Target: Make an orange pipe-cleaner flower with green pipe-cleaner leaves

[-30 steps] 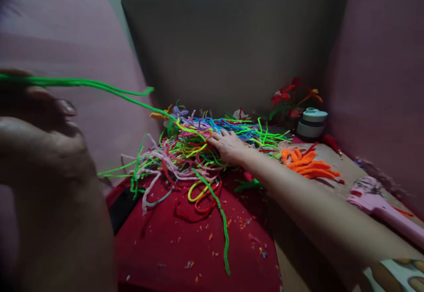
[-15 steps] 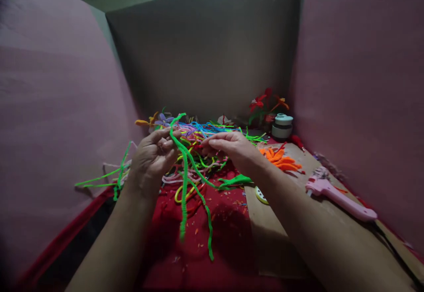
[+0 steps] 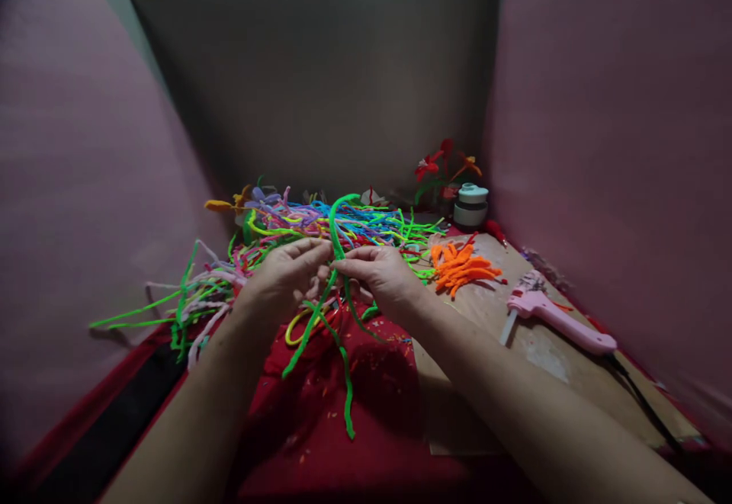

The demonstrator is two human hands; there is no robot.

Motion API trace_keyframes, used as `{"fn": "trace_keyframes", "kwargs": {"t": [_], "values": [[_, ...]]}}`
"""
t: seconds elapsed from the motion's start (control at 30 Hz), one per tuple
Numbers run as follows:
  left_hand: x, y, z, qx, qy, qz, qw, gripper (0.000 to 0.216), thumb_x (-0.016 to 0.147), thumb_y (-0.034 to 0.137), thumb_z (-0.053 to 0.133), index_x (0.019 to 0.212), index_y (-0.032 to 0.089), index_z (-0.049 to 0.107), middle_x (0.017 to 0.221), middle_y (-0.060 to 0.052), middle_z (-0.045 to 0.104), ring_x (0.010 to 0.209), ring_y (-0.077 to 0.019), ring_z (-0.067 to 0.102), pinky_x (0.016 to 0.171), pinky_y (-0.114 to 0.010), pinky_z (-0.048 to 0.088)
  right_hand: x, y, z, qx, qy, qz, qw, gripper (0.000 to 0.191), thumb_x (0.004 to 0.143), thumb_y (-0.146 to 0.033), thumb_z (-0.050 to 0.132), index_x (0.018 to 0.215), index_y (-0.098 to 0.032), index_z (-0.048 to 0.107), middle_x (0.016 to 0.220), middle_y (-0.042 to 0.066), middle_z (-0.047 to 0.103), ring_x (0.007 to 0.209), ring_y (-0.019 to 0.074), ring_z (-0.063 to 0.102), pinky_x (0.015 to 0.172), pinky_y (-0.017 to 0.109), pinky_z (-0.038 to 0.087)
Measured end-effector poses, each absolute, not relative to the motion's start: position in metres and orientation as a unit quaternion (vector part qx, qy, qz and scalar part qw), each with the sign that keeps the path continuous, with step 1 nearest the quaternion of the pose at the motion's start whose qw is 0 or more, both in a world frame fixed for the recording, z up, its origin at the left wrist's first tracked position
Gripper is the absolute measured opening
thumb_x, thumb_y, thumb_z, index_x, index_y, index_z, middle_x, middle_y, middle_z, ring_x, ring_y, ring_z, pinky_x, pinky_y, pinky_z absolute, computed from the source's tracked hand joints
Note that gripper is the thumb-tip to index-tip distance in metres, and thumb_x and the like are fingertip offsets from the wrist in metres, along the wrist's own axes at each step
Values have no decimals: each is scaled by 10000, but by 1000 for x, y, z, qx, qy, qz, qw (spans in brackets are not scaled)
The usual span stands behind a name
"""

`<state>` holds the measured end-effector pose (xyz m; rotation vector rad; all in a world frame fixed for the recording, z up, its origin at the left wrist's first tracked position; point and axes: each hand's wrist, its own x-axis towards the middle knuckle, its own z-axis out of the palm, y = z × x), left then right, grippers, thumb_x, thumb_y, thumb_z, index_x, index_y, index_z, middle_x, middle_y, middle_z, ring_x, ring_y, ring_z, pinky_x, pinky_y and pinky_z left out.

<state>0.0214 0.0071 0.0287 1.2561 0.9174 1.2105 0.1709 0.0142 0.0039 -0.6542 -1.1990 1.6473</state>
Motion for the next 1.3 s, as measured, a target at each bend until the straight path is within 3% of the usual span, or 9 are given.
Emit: {"fn": "trace_keyframes", "kwargs": {"t": [0.17, 0.3, 0.5, 0.67, 0.8, 1.0, 1.3], "values": [[30, 1, 23, 591, 393, 478, 517, 254, 605, 236, 746, 803, 136, 623, 664, 6, 623, 581, -87, 566, 551, -180, 430, 173, 19, -3, -278, -498, 653, 498, 176, 652, -284, 695, 659, -124, 623, 480, -28, 561, 320, 35, 394, 309, 163, 251], [31, 5, 20, 570, 385, 506, 520, 240, 642, 244, 712, 844, 134, 646, 623, 4, 609, 510, -74, 529, 465, -169, 382, 174, 20, -3, -255, -484, 674, 496, 184, 680, -296, 666, 754, -129, 649, 553, -9, 610, 361, 45, 447, 319, 159, 280], [19, 13, 20, 530, 380, 616, 442, 224, 674, 264, 692, 854, 134, 668, 656, -7, 623, 494, -55, 508, 466, -169, 387, 177, 23, 2, -280, -418, 702, 504, 190, 648, -142, 617, 828, -95, 654, 558, 3, 614, 369, 51, 451, 328, 168, 300], [22, 7, 23, 600, 411, 518, 450, 210, 689, 308, 686, 783, 122, 667, 495, 32, 528, 414, -40, 425, 411, -166, 313, 179, 26, 0, -266, -415, 703, 512, 98, 651, -128, 607, 747, -113, 621, 564, 4, 617, 373, 47, 438, 338, 168, 285], [28, 6, 18, 557, 423, 495, 516, 234, 652, 301, 712, 792, 146, 610, 605, -3, 630, 440, -65, 495, 404, -168, 324, 177, 23, -2, -261, -439, 699, 501, 90, 636, -155, 639, 712, -127, 602, 540, -16, 596, 366, 38, 422, 350, 162, 281], [29, 7, 14, 550, 406, 492, 540, 245, 661, 266, 702, 863, 167, 607, 620, 4, 637, 438, -61, 499, 403, -160, 322, 176, 21, -2, -234, -472, 695, 489, 314, 638, -200, 655, 947, -153, 626, 517, -46, 575, 350, 34, 370, 338, 156, 228], [30, 9, 12, 552, 383, 470, 572, 185, 691, 234, 660, 847, 139, 632, 595, 1, 610, 410, -40, 446, 380, -155, 301, 178, 23, -4, -242, -488, 694, 471, 214, 636, -174, 619, 848, -146, 622, 519, -36, 592, 341, 33, 383, 334, 154, 245]]}}
